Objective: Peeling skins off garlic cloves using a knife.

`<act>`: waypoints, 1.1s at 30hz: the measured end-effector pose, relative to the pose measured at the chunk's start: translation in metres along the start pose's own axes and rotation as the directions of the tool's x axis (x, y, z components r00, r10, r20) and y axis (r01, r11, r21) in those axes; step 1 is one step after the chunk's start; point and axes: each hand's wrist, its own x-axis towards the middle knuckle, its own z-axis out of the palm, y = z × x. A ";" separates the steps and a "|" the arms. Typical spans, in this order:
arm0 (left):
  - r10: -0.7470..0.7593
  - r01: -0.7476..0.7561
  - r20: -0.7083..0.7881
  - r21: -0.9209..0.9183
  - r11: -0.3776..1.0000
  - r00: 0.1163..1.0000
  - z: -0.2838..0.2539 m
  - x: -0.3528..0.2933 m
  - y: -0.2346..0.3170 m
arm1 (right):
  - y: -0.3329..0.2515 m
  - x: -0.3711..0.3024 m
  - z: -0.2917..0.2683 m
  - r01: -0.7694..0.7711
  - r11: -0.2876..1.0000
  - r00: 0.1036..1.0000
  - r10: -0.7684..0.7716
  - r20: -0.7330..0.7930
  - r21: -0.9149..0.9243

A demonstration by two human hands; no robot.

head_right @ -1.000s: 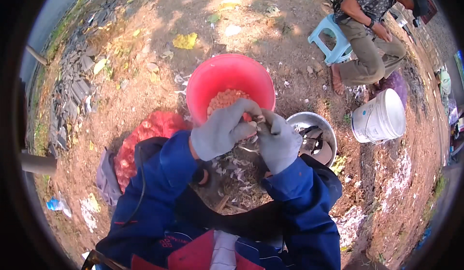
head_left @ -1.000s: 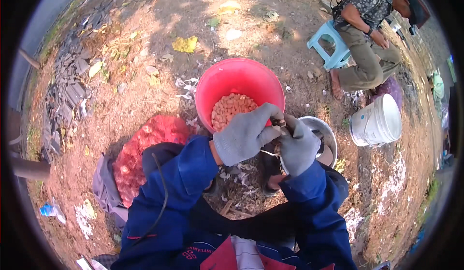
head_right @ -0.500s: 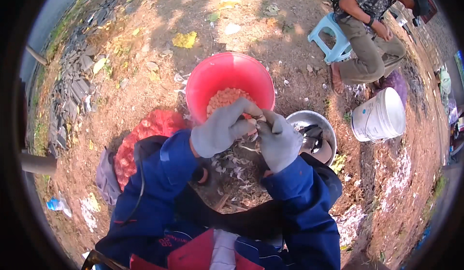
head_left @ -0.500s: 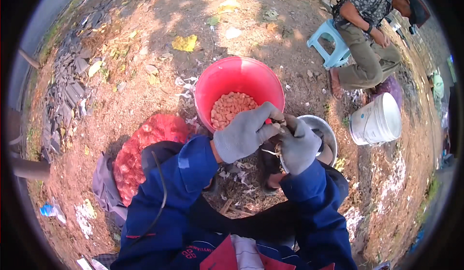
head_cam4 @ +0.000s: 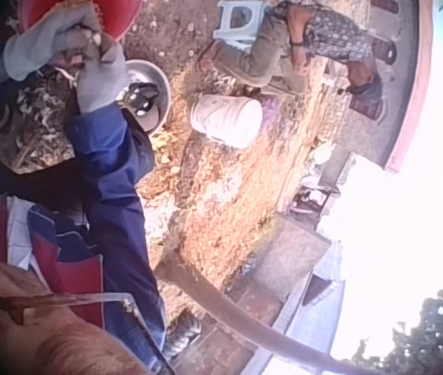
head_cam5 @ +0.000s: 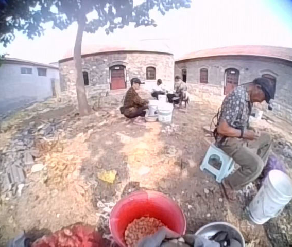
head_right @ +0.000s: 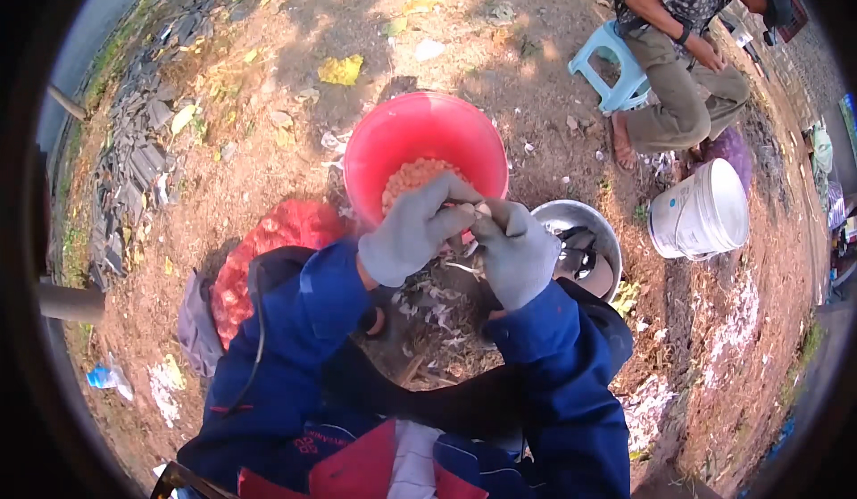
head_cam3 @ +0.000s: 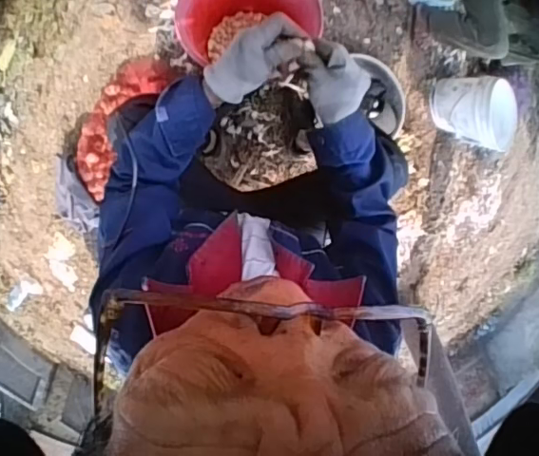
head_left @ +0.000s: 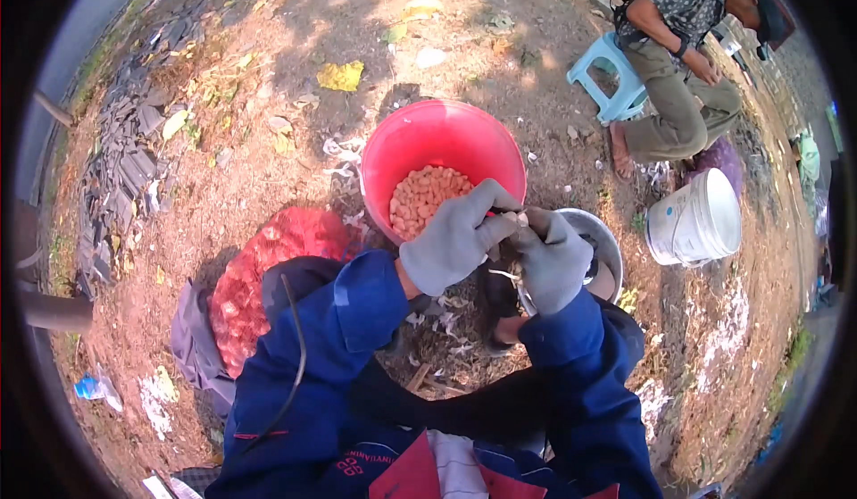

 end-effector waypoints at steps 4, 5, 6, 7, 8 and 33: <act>-0.030 0.028 -0.022 -0.084 0.996 0.999 0.003 -0.002 -0.004 | -0.001 0.000 0.000 0.019 1.000 0.999 -0.018 0.027 -0.024; -0.038 0.036 -0.037 -0.063 0.997 0.999 0.003 -0.001 -0.003 | -0.007 -0.002 0.000 -0.051 0.999 0.998 0.051 0.036 0.003; -0.047 0.044 -0.053 -0.042 0.998 0.998 0.004 -0.002 -0.003 | -0.010 -0.002 0.001 -0.121 0.992 0.992 0.119 0.047 0.030; -0.047 0.045 -0.049 -0.042 0.998 0.998 0.005 -0.002 -0.003 | -0.008 -0.002 0.001 -0.122 0.992 0.992 0.121 0.044 0.030; -0.056 0.052 -0.063 -0.053 0.997 0.996 0.006 -0.002 -0.003 | -0.005 -0.001 0.001 -0.043 0.998 0.999 0.044 0.023 -0.052; -0.284 0.246 -0.056 -0.360 0.900 0.957 0.002 -0.001 0.001 | -0.014 0.003 0.001 -0.173 0.892 0.977 0.102 0.187 0.417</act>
